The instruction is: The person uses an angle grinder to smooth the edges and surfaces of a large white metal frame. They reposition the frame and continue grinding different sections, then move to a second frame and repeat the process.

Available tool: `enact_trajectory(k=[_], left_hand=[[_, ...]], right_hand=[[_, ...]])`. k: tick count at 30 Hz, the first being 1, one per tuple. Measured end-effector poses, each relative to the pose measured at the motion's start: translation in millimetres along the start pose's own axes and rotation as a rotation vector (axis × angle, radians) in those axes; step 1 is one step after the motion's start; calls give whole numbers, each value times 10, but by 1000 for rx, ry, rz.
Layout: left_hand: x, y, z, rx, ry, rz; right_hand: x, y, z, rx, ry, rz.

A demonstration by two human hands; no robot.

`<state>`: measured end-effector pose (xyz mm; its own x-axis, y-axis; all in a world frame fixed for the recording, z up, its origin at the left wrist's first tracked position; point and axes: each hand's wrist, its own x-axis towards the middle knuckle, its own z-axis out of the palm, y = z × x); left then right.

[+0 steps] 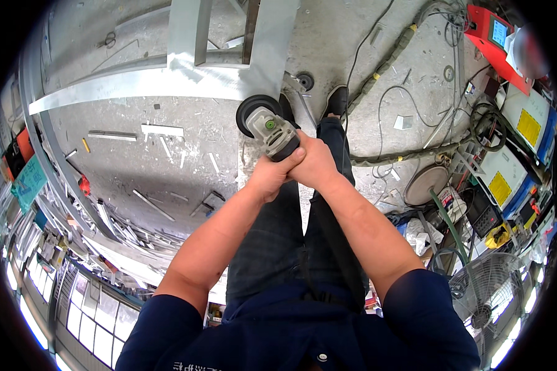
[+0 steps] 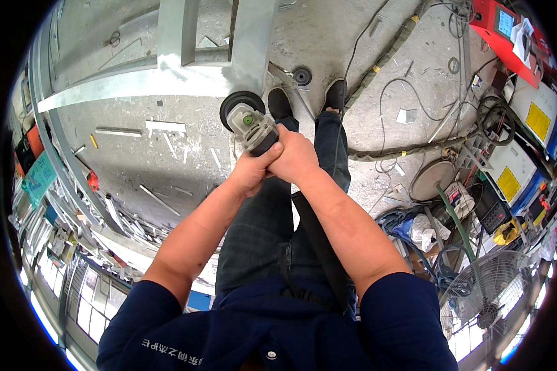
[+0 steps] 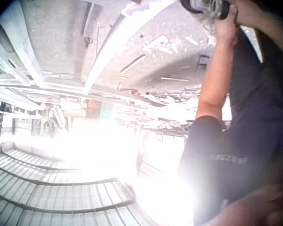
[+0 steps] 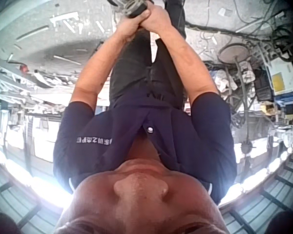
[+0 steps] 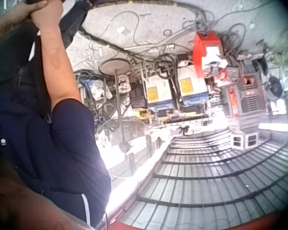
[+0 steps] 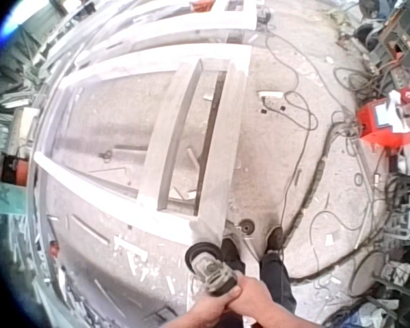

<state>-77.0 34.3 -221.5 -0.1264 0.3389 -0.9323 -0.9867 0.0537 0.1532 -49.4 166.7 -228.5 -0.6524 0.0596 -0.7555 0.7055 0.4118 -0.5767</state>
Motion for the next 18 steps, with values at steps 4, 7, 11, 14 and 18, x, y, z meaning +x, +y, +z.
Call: enact_trajectory(k=[4, 7, 11, 14, 18], left_hand=[[12, 32, -14, 1, -16, -13], [-17, 21, 33, -18, 32, 2], [-20, 53, 5, -18, 10, -4], [-28, 83, 1, -10, 17, -19], [-5, 61, -17, 2, 14, -3]], right_hand=[[7, -14, 3, -11, 4, 21], [21, -37, -38, -32, -23, 3], [25, -53, 2, -46, 16, 9], [11, -77, -20, -31, -4, 17], [19, -131, -48, -54, -24, 14]])
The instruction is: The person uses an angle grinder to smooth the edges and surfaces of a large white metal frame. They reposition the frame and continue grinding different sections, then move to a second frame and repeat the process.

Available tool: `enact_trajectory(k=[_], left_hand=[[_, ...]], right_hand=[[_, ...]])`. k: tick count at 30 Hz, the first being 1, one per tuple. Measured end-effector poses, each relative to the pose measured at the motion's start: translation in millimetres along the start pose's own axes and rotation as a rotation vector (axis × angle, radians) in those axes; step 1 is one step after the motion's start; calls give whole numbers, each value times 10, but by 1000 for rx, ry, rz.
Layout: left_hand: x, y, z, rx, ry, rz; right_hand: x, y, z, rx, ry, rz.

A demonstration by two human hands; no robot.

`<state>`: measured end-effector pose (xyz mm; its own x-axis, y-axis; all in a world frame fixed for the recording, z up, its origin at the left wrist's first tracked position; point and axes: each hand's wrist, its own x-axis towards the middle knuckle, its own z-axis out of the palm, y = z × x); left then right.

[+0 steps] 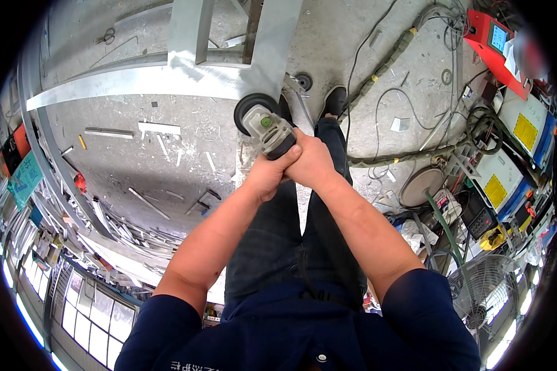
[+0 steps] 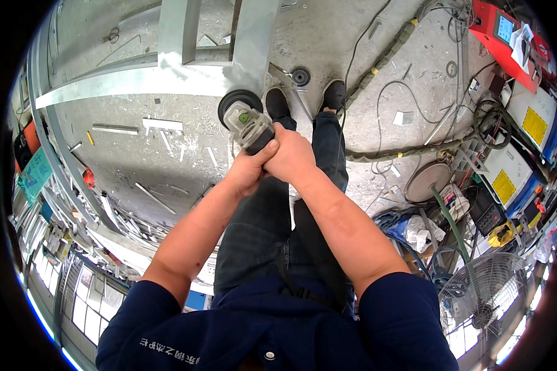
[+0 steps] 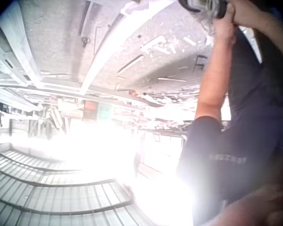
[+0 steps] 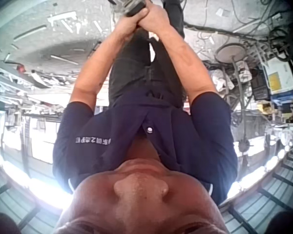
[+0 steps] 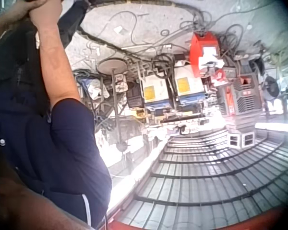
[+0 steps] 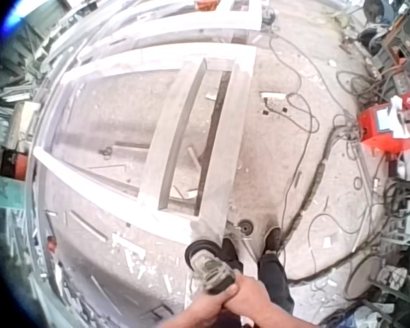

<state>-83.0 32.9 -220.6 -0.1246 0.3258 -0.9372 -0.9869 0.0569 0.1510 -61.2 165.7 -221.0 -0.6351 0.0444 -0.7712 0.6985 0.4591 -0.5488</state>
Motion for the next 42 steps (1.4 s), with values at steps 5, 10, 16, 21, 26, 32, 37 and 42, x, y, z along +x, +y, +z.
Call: enact_trajectory(k=[5, 10, 16, 21, 26, 32, 37, 42], left_hand=[[-6, 11, -14, -13, -8, -7], [122, 113, 3, 25, -62, -17], [102, 25, 179, -181, -13, 33], [198, 363, 296, -211, -101, 109], [99, 155, 209, -347, 7, 126], [436, 766, 806, -96, -106, 193], [373, 697, 1659, 54, -182, 275], [-241, 518, 1445, 344, -158, 344]], right_hand=[[-2, 16, 19, 7, -8, -35], [77, -53, -111, -34, 56, 0], [161, -182, -348, -289, -89, -37], [311, -335, -536, -271, -14, -40], [344, -434, -417, -408, -178, -110], [575, -285, -1113, -221, 143, -86], [279, 320, -1979, 47, 219, -48], [-97, 743, -2551, 588, 286, 140]])
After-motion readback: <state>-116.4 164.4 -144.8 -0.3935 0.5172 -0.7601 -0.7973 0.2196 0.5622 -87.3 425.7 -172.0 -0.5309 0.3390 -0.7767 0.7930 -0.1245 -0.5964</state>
